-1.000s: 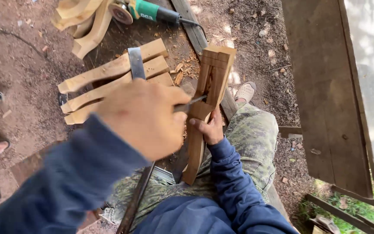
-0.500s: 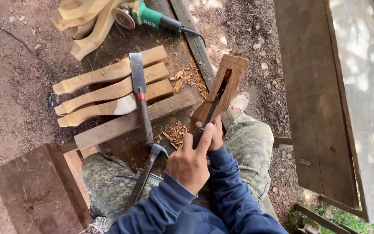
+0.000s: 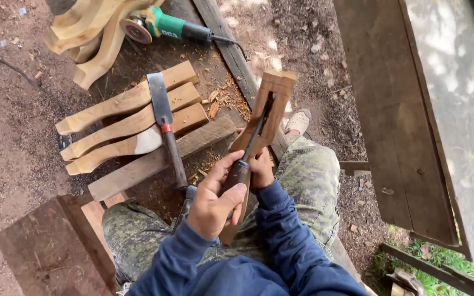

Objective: Carving a mortise into a wooden furniture leg using a chisel and hammer.

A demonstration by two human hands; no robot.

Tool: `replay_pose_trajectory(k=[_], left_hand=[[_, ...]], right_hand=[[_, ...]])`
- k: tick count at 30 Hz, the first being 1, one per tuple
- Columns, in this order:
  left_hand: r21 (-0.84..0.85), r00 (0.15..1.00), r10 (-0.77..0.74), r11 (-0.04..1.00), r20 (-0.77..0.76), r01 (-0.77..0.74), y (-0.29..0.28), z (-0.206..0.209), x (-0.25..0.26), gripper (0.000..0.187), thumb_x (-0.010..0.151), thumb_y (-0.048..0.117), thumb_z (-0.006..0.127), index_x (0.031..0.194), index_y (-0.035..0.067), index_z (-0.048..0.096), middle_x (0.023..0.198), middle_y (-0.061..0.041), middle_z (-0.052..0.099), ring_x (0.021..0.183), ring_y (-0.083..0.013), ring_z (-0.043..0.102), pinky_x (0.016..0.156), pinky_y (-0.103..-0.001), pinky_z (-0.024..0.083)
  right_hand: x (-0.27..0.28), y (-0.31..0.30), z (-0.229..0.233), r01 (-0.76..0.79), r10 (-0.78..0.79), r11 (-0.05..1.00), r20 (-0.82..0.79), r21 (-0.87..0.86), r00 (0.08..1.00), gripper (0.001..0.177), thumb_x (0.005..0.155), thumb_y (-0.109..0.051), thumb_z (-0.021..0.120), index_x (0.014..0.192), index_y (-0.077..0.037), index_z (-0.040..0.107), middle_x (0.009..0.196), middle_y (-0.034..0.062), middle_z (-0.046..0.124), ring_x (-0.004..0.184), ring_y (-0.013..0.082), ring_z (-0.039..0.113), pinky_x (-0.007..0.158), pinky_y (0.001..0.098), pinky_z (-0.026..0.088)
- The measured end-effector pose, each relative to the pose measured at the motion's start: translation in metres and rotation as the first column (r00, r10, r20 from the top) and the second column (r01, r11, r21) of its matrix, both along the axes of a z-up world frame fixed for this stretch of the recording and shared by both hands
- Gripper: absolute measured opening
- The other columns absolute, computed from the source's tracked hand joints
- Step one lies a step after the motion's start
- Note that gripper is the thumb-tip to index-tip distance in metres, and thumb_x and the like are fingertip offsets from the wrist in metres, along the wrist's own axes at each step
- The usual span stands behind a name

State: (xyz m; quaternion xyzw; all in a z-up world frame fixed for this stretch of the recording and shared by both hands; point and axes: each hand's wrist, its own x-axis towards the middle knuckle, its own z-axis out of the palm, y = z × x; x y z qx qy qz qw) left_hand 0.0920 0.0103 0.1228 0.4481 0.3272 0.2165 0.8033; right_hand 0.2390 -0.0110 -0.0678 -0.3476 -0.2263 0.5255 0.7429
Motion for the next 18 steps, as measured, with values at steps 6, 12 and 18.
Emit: replay_pose_trajectory(k=[6,12,18], left_hand=[[0.614,0.966,0.107,0.787,-0.235,0.062,-0.022,0.079,-0.008,0.053,0.095,0.010,0.062,0.145,0.000,0.052,0.103,-0.014,0.075,0.090,-0.0201,0.076,0.080,-0.029,0.060],[0.557,0.940,0.141,0.829,-0.312,0.060,-0.025,0.066,-0.008,0.049,0.096,0.014,0.060,0.144,0.004,0.055,0.102,-0.012,0.069,0.092,-0.0152,0.066,0.079,-0.027,0.054],[0.320,0.917,0.046,0.943,-0.396,0.091,-0.033,0.062,-0.005,0.049,0.094,0.015,0.059,0.143,0.008,0.058,0.076,-0.003,0.065,0.066,-0.0084,0.057,0.062,-0.025,0.051]], right_hand=[[0.008,0.006,0.005,-0.068,-0.007,0.985,-0.425,-0.160,0.905,0.070,0.084,-0.024,0.074,0.139,0.006,0.043,0.109,0.0172,0.065,0.092,0.0277,0.067,0.079,0.0409,0.058],[0.003,0.002,0.028,-0.080,0.092,0.996,-0.351,0.049,0.932,0.081,0.081,-0.025,0.075,0.148,-0.002,0.037,0.111,0.0205,0.064,0.087,0.0308,0.066,0.075,0.0406,0.058],[0.001,0.001,0.036,-0.079,0.092,0.995,-0.271,0.059,0.958,0.088,0.078,-0.025,0.079,0.150,-0.001,0.035,0.111,0.0213,0.063,0.085,0.0315,0.067,0.069,0.0418,0.058]])
